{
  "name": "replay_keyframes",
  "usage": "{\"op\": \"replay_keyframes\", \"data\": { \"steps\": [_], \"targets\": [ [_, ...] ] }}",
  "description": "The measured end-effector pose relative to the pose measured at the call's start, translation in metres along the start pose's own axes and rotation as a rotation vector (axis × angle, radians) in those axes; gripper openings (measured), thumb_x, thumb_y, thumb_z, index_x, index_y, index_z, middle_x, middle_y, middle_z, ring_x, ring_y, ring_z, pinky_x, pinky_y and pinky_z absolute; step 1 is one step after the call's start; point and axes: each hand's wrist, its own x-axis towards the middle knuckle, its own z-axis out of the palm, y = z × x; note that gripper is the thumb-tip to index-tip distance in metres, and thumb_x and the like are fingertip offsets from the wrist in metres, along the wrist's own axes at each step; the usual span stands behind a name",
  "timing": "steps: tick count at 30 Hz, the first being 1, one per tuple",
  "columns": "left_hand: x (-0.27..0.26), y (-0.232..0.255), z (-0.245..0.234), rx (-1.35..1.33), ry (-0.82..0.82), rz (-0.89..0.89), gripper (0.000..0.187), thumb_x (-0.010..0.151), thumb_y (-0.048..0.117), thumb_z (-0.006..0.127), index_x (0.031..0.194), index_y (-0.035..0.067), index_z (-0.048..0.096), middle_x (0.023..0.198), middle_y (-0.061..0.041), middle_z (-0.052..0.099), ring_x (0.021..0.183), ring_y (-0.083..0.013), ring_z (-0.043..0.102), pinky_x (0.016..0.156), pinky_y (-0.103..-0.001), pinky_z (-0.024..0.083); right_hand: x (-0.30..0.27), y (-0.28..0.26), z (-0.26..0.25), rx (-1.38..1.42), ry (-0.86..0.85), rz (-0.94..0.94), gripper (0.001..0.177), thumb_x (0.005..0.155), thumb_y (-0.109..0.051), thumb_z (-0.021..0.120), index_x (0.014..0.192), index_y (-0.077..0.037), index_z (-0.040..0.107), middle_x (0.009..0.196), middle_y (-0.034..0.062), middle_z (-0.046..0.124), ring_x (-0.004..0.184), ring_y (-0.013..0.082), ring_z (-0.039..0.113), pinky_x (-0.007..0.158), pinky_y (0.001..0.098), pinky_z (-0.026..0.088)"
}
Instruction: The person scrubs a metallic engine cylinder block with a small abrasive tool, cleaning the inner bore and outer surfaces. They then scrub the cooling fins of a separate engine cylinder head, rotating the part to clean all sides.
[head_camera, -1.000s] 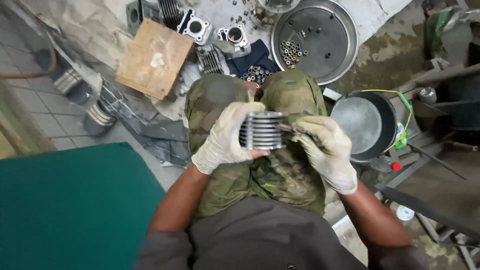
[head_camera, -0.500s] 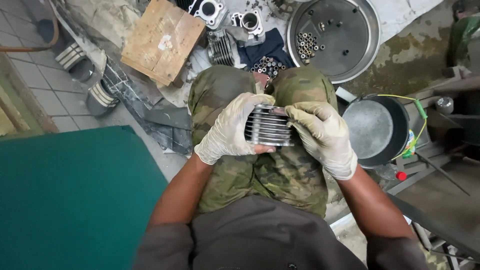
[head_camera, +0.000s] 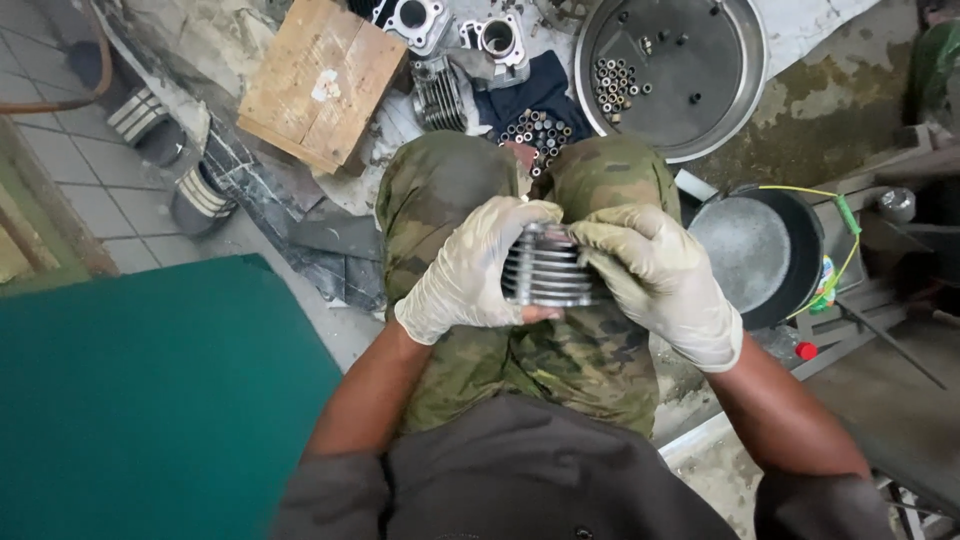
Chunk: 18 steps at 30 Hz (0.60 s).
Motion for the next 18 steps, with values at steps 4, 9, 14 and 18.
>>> {"op": "replay_keyframes", "data": {
  "steps": [4,9,14,18],
  "targets": [
    [-0.004,0.0,0.005,0.072,-0.037,0.005,0.089,0.065,0.068,0.082,0.13,0.013,0.057,0.117,-0.01,0.064,0.106,-0.0325,0.066,0.093,-0.045,0.053,-0.01,0.002,-0.01,0.112,-0.056,0.146,0.016,0.091,-0.019,0.082,0.108,-0.019,0.081,0.111,0.007,0.073,0.101,0.0354,0.072,0.076,0.0438,0.058],
    [-0.006,0.002,0.004,0.098,-0.062,0.003,0.093,0.062,0.068,0.085,0.132,0.014,0.057,0.116,-0.011,0.064,0.108,-0.0333,0.066,0.094,-0.045,0.053,-0.016,0.003,-0.022,-0.042,-0.06,-0.069,0.019,0.093,-0.003,0.076,0.112,-0.005,0.076,0.104,0.0233,0.073,0.091,0.0474,0.071,0.066,0.0558,0.056],
    [-0.005,0.002,0.006,0.093,-0.053,0.03,0.089,0.063,0.067,0.084,0.129,0.012,0.059,0.116,-0.01,0.064,0.107,-0.0319,0.067,0.093,-0.043,0.052,-0.046,0.041,-0.016,-0.053,0.054,-0.155,0.02,0.092,-0.011,0.077,0.111,-0.014,0.079,0.114,0.0084,0.076,0.097,0.031,0.074,0.073,0.04,0.059],
    [0.001,0.006,0.0,0.056,-0.088,0.009,0.089,0.063,0.069,0.083,0.126,0.011,0.059,0.114,-0.012,0.065,0.105,-0.0336,0.067,0.094,-0.044,0.053,-0.028,0.027,-0.005,-0.01,0.11,-0.199,0.017,0.092,-0.009,0.077,0.108,-0.012,0.082,0.11,0.0098,0.076,0.093,0.0308,0.074,0.075,0.0403,0.059]
  ]
}}
